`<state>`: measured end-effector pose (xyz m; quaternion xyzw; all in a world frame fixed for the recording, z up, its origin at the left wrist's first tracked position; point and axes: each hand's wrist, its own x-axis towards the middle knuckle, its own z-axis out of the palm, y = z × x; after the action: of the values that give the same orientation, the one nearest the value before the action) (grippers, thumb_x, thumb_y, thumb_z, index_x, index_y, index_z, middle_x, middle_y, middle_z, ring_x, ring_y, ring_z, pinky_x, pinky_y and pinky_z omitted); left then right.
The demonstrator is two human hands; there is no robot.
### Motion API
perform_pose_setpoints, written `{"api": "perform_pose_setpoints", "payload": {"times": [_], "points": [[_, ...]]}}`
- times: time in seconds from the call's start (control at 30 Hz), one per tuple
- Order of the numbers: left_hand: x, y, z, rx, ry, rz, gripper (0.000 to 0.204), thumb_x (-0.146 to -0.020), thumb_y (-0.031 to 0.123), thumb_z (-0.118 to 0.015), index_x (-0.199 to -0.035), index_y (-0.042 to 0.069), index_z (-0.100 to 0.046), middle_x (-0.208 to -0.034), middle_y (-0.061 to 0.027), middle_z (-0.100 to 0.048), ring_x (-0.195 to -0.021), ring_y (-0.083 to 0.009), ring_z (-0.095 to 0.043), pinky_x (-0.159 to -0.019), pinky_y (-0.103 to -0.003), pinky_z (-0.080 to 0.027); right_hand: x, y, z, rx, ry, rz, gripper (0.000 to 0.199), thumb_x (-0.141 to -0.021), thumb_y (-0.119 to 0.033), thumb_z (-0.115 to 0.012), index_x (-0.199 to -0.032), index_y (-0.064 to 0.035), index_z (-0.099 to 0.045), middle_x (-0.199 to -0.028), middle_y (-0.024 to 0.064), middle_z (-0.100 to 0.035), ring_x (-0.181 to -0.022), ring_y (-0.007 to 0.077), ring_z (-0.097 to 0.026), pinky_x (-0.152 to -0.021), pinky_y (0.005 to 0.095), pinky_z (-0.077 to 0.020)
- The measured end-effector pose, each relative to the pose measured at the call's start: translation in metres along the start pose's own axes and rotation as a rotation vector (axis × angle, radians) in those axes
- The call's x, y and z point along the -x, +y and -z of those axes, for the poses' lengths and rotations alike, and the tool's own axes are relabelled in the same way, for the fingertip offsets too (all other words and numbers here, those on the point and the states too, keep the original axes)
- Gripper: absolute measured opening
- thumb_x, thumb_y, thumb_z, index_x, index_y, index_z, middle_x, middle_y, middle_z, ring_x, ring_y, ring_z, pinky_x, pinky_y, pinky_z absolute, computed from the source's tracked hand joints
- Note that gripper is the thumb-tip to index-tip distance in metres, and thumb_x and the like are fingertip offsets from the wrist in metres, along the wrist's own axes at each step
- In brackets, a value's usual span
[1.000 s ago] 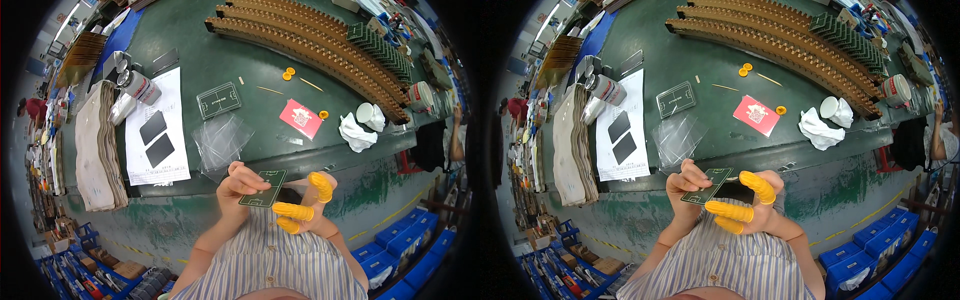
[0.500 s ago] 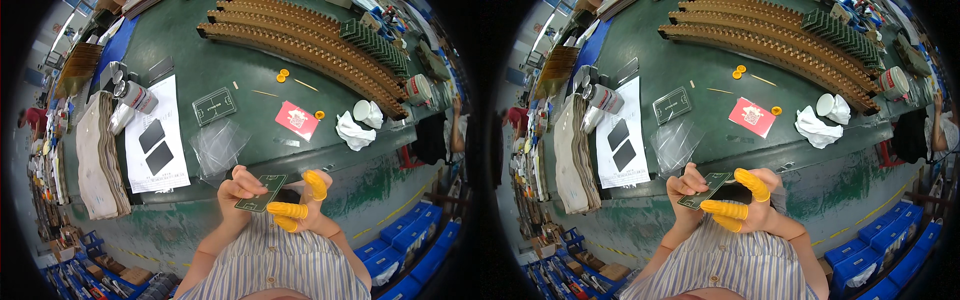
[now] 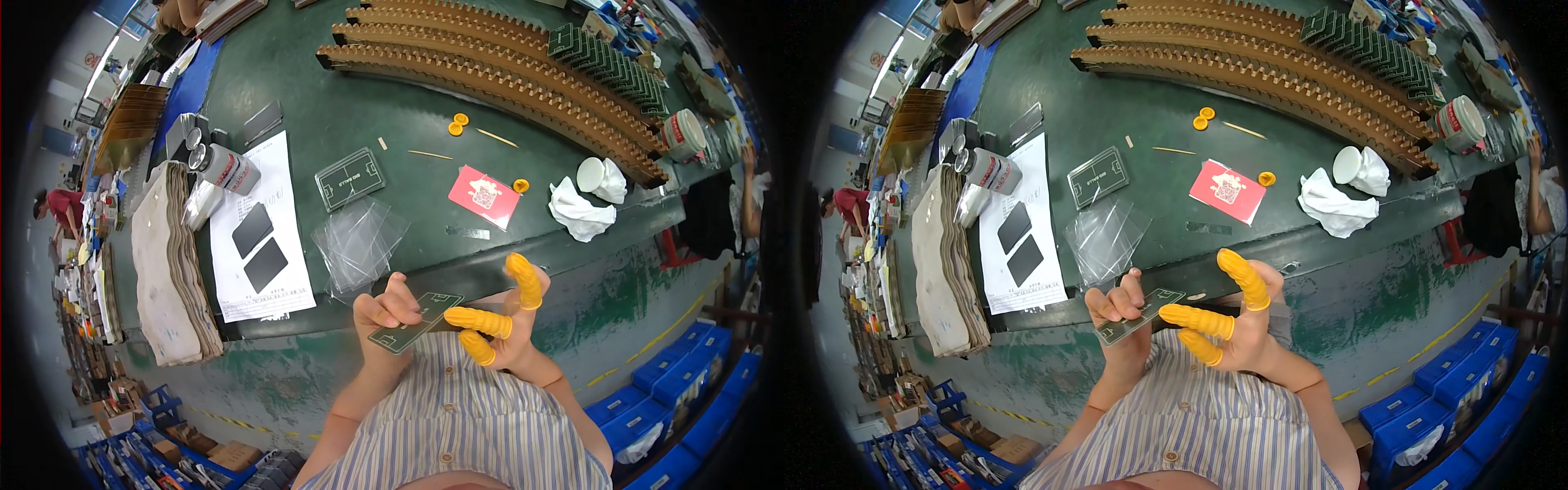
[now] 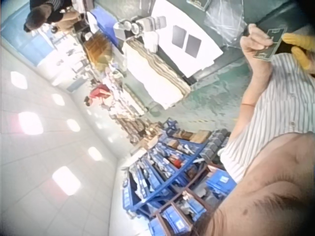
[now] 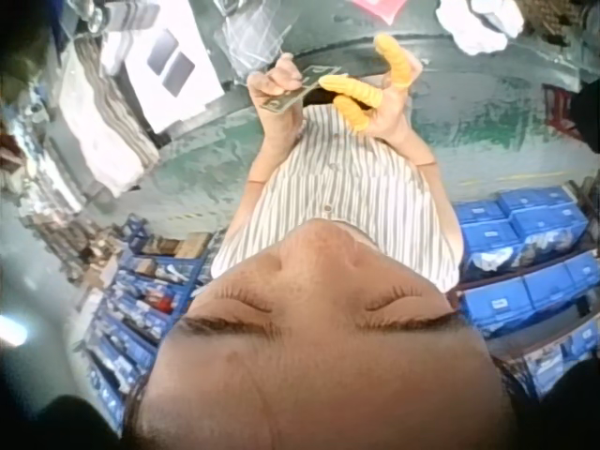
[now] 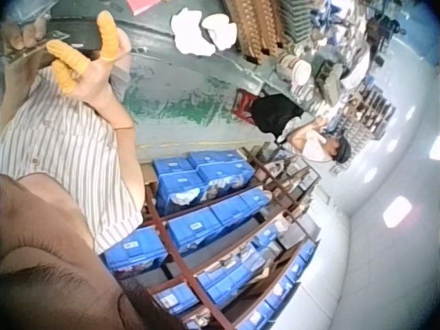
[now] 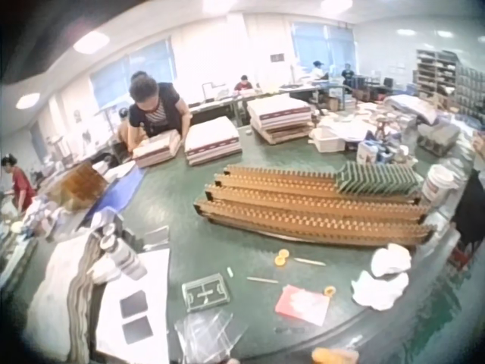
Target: The person wipes a small rectangular card with a white cloth, flipping it over to clean both sides. The person then places the cleaned card into a clear plastic sleeve and sets it on the table.
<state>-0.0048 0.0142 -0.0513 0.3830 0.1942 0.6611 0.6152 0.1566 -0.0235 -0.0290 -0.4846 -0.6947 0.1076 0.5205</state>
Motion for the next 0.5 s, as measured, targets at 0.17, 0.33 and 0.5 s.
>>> {"api": "perform_pose_setpoints", "payload": {"times": [0.17,0.33,0.5], "points": [[-0.002,0.005,-0.003,0.039,0.005,0.058,0.029,-0.078,0.02,-0.072,-0.077,0.019,-0.043,-0.071,0.0068,-0.061,-0.078,-0.0098,-0.047,-0.107,-0.038,-0.02,0.001,0.004,0.002,0.065,0.014,-0.03,0.023,-0.077,-0.027,-0.069,-0.099,-0.0201,-0.074,-0.14,0.0135,-0.034,-0.118,0.0281,-0.027,-0.097,0.0376,-0.0302],[-0.001,0.003,0.002,0.071,0.026,0.04,0.026,-0.077,0.013,-0.072,-0.078,0.017,-0.047,-0.072,0.0004,-0.063,-0.074,-0.0138,-0.051,-0.104,-0.041,-0.022,0.002,0.006,0.001,0.076,0.049,-0.081,0.025,-0.078,-0.03,-0.068,-0.1,-0.0189,-0.074,-0.143,0.0149,-0.031,-0.117,0.0286,-0.028,-0.098,0.0388,-0.0278],[-0.004,0.01,0.001,-0.302,0.021,-0.033,0.023,-0.076,0.005,-0.072,-0.078,0.015,-0.052,-0.077,-0.0046,-0.068,-0.073,-0.0146,-0.055,-0.097,-0.037,-0.026,0.002,0.005,0.004,0.115,0.074,-0.259,0.033,-0.075,-0.037,-0.069,-0.099,-0.0158,-0.073,-0.142,0.017,-0.03,-0.116,0.0298,-0.028,-0.096,0.0409,-0.0281]]}}
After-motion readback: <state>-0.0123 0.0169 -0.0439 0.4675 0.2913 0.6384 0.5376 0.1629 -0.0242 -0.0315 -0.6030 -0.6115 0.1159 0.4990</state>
